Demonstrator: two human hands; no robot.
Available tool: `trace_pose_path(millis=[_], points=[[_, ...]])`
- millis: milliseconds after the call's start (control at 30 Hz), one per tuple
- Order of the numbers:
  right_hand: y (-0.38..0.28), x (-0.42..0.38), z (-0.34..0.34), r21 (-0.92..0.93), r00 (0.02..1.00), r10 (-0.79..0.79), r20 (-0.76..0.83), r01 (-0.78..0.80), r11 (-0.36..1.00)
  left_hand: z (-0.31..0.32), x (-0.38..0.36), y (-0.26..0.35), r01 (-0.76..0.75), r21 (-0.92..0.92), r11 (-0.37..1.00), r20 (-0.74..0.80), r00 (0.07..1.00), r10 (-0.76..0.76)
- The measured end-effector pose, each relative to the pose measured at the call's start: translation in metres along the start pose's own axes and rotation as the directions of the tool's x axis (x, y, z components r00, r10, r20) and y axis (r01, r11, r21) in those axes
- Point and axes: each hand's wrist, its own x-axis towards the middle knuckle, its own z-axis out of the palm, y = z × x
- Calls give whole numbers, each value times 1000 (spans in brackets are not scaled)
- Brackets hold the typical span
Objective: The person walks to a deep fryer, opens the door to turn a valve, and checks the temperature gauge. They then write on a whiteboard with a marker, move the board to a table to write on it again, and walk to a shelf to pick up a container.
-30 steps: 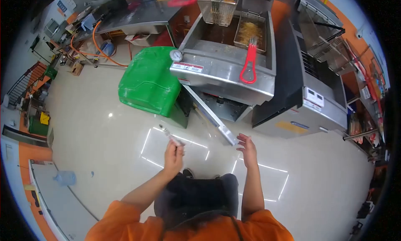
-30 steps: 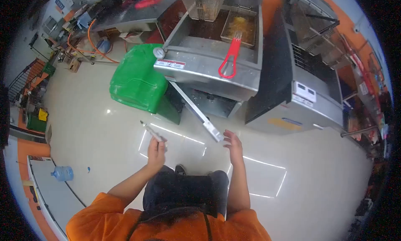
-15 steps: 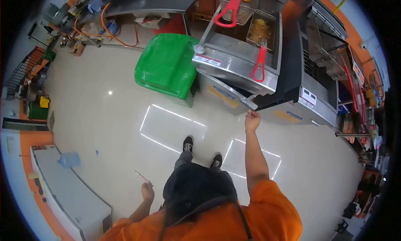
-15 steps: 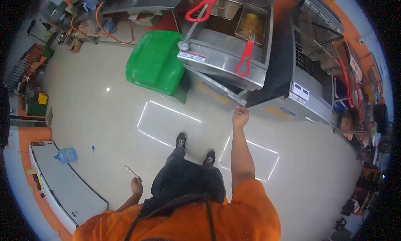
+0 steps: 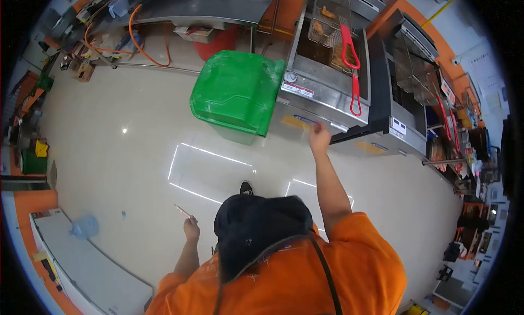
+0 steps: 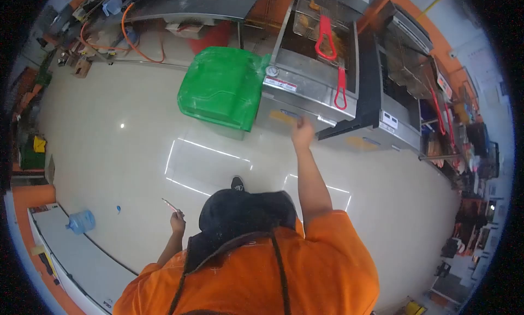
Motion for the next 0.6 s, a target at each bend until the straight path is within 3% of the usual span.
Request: trace_pose_path(millis=[100, 167, 267, 300, 400, 433, 500, 600], points=[[-51, 32, 29, 181, 974, -165, -158, 193, 964, -14, 27, -17, 188, -97, 977, 57, 981, -183], [-97, 56, 29, 19, 954, -238, -184, 245, 969, -17, 40, -32, 213, -111, 971, 40, 977, -209], [-111, 94, 52, -92, 875, -406, -263, 397, 913, -28, 34, -34, 324, -188, 927, 49, 946, -321], [-114, 105, 57, -48, 915, -362, -181, 359, 932, -31, 28, -30, 372, -224, 901, 57, 928, -368], [-116, 126, 61, 27, 965, -258, 55, 256, 966, -34, 1, -32, 312, -96, 945, -15, 949, -315], [-115, 132, 63, 11, 958, -279, 70, 279, 960, -36, -3, -37, 326, -46, 944, 66, 944, -323], [-113, 144, 67, -26, 942, -319, 102, 323, 946, -35, -22, -38, 382, 33, 923, 81, 920, -384], [-118, 158, 64, 2, 948, -290, 129, 292, 956, 3, -34, -113, 500, -84, 862, 136, 862, -487]])
